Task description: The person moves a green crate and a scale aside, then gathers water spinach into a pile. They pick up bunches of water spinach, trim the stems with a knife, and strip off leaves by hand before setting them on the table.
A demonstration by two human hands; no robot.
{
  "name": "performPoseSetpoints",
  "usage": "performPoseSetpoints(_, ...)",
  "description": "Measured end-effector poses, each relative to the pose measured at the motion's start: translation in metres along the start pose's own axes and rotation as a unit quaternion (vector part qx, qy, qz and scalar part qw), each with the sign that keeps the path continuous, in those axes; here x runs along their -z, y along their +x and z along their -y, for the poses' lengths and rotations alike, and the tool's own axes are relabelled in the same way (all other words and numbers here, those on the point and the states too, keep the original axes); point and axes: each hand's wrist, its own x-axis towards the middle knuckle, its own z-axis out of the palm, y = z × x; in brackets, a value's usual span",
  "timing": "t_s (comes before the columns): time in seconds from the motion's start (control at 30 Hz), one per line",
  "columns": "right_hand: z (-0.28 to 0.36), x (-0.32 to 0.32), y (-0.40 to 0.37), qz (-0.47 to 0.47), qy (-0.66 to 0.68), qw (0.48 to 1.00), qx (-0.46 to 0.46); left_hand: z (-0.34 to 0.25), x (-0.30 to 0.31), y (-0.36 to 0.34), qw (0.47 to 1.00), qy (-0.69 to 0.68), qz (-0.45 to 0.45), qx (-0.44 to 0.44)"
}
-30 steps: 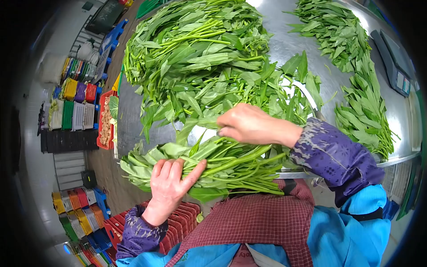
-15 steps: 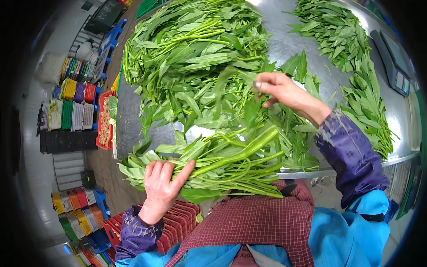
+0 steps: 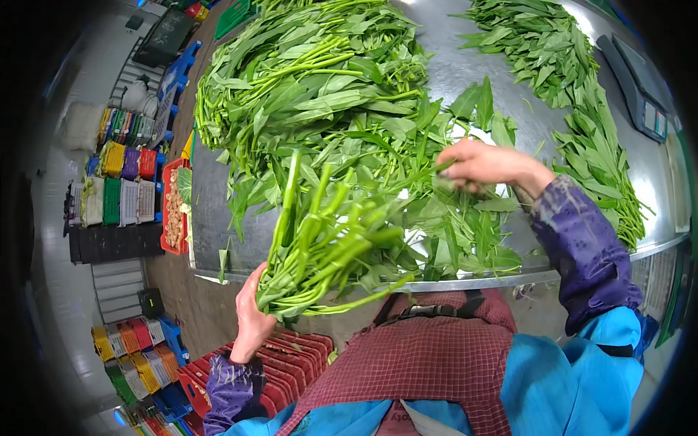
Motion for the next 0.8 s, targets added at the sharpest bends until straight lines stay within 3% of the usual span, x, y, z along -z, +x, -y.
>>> performPoseSetpoints(0.03,0.006,-0.006,0.0,0.022,0.048,0.998,-0.02,0.002,-0.001,0.0,0.998,-0.061,-0.01,0.025)
performPoseSetpoints(0.07,0.001,-0.01,0.015,0.056,-0.077,0.984,0.147,0.001,0.0,0.001,0.994,-0.088,0.009,0.061)
performPoseSetpoints(0.1,0.008,-0.021,0.02,0.026,-0.095,0.974,0.205,0.001,-0.002,0.002,0.994,-0.088,0.009,0.059)
performPoseSetpoints(0.17,0.031,-0.039,0.029,0.072,-0.094,0.977,0.176,0.005,-0.007,0.002,0.982,-0.145,0.036,0.112)
performPoseSetpoints(0.2,0.003,-0.066,0.053,-0.037,-0.069,0.959,0.273,0.005,-0.009,0.002,0.982,-0.151,0.042,0.104)
performPoseSetpoints(0.23,0.035,-0.077,0.042,0.082,0.05,0.973,0.209,0.005,-0.011,0.002,0.982,-0.15,0.043,0.103)
performPoseSetpoints(0.3,0.039,-0.076,0.055,0.103,0.014,0.994,0.028,0.006,-0.013,0.002,0.965,-0.2,0.107,0.132)
performPoseSetpoints(0.37,0.042,-0.072,0.034,-0.09,0.074,0.987,0.111,-0.015,-0.002,0.006,0.948,-0.232,0.137,0.171)
performPoseSetpoints(0.4,0.043,-0.054,0.031,-0.107,0.077,0.984,0.119,-0.011,-0.002,0.003,0.949,-0.232,0.141,0.159)
performPoseSetpoints(0.43,0.039,-0.044,0.025,-0.221,0.121,0.964,0.089,-0.005,-0.004,0.0,0.951,-0.233,0.143,0.146)
performPoseSetpoints(0.5,0.025,-0.007,0.015,-0.197,0.237,0.949,0.065,0.0,-0.006,-0.002,0.945,-0.248,0.132,0.164)
performPoseSetpoints(0.57,0.021,-0.006,0.008,-0.164,0.23,0.955,0.09,0.002,-0.008,-0.008,0.938,-0.262,0.129,0.187)
performPoseSetpoints(0.63,0.03,-0.025,0.008,-0.061,0.15,0.975,0.153,0.003,-0.01,-0.005,0.945,-0.232,0.121,0.197)
performPoseSetpoints(0.7,0.057,-0.059,0.014,-0.093,-0.02,0.968,0.233,-0.003,-0.012,-0.001,0.951,-0.217,0.129,0.18)
performPoseSetpoints(0.8,0.051,-0.105,0.038,-0.089,-0.037,0.973,0.209,-0.006,-0.016,0.004,0.966,-0.166,0.141,0.141)
